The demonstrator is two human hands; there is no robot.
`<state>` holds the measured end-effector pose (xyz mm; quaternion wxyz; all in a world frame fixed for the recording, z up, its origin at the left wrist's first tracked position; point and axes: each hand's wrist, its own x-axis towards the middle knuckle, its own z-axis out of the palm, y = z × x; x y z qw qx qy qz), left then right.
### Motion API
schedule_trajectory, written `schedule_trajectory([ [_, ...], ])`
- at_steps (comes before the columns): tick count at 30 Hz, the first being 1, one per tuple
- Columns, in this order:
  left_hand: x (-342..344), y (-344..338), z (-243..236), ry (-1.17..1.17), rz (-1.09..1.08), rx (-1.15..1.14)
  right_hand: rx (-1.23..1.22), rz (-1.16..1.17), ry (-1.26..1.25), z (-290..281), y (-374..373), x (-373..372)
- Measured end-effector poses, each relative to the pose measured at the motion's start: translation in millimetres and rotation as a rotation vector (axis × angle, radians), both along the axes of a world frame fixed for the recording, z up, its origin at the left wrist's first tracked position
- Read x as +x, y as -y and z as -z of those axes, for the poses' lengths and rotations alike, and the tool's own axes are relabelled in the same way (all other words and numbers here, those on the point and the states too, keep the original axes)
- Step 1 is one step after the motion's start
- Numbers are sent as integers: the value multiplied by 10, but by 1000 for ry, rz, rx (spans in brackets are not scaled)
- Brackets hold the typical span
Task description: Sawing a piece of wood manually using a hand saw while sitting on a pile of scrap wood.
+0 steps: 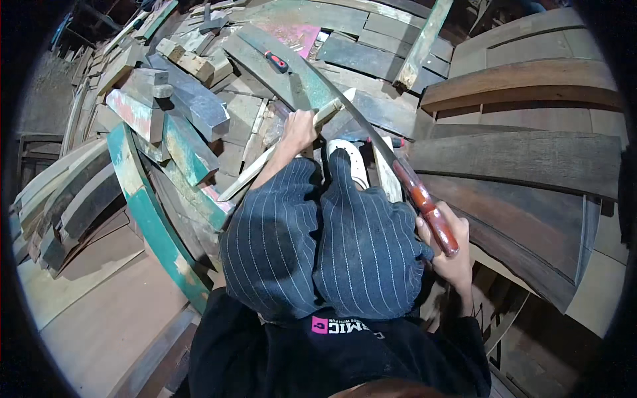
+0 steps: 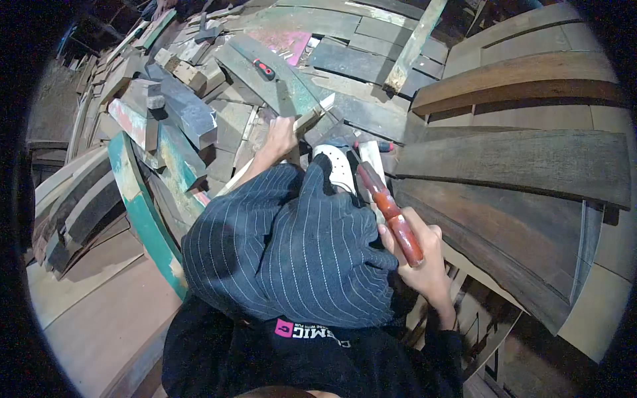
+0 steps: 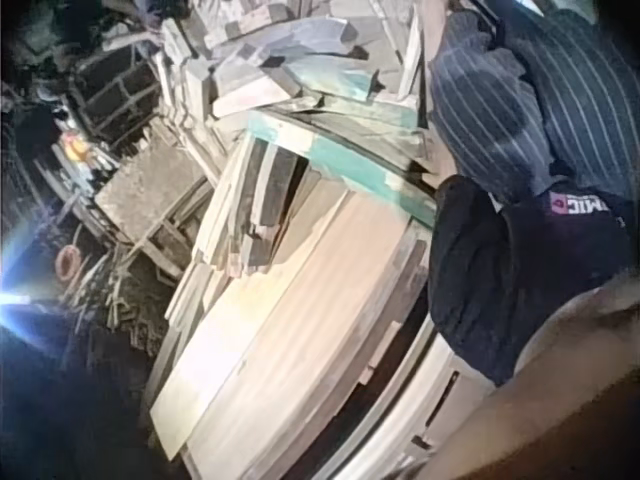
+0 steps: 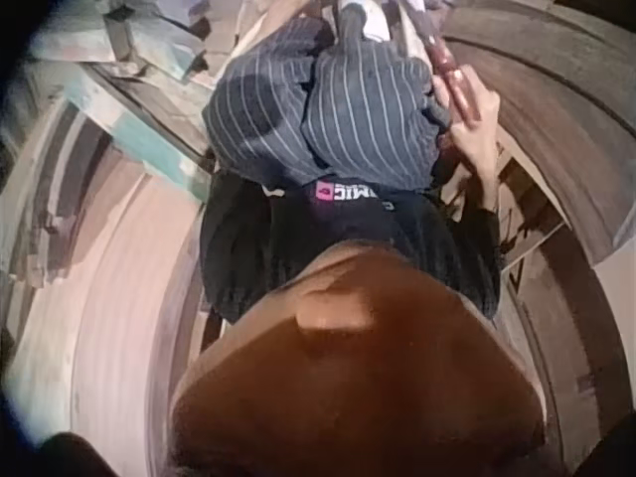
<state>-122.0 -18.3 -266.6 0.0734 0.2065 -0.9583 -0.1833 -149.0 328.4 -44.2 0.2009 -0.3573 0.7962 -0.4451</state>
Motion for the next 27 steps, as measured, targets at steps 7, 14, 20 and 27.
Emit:
schedule_trajectory([
  [7,-183,57,273,-111,66,-27,-210,93,-95,607,1048,-445],
  [14,-70,-6,159,-37,30,-46,37,7,-180,-330,-326,-123],
  [20,-186,-88,-47,29,43,-13,-62,65,37,-350,-128,-164],
  [27,-105,-194,-196,87,4,-24,-15,3,122,-454,-121,-218],
])
